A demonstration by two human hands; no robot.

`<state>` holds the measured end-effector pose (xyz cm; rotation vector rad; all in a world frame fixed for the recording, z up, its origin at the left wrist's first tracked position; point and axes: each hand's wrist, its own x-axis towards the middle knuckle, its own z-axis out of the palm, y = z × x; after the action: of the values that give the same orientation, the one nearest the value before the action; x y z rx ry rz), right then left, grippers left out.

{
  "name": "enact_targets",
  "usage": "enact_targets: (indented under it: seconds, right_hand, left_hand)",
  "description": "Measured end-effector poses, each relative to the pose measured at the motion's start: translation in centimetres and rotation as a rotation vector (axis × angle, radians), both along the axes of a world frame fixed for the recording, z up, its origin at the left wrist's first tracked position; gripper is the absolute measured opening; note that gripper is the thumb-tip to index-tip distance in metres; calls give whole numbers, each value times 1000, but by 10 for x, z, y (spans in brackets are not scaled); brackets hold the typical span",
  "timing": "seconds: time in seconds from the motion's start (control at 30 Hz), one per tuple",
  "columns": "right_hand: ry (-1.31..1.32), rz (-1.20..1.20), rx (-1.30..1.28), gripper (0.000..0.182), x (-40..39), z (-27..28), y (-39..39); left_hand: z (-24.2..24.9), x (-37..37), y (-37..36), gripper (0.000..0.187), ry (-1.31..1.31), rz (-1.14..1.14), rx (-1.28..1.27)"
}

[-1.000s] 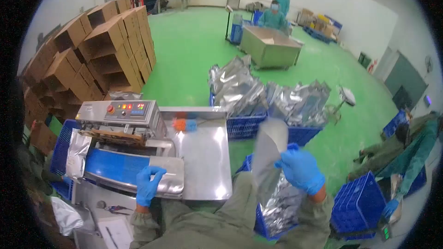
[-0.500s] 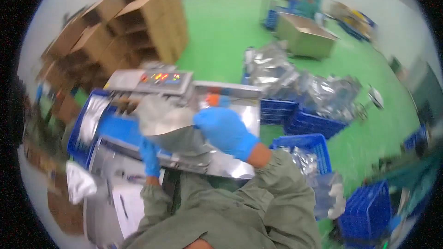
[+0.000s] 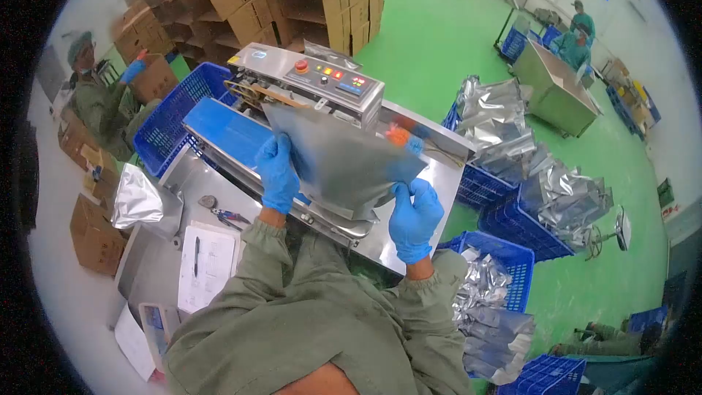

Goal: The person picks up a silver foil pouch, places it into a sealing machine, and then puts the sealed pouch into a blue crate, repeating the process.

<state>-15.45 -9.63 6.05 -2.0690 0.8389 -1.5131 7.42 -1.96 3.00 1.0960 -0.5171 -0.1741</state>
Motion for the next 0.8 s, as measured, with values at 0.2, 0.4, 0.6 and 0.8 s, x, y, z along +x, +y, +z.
enact_targets:
  seconds: [0.2, 0.4, 0.6, 0.8]
  right_hand:
    - [-182, 47, 281, 6, 7, -20, -14]
    - [-216, -52, 550, 20, -10, -73, -41]
    - [-160, -17, 688, 23, -12, -104, -45]
    - [-50, 27, 643, 25, 3, -123, -58]
  left_hand:
    - [9, 9, -34, 30, -41, -78, 211]
    - [-38, 16, -65, 33, -154, -204, 494]
    - [-77, 18, -52, 36, -176, -256, 774]
    - [-105, 43, -63, 37, -172, -258, 832]
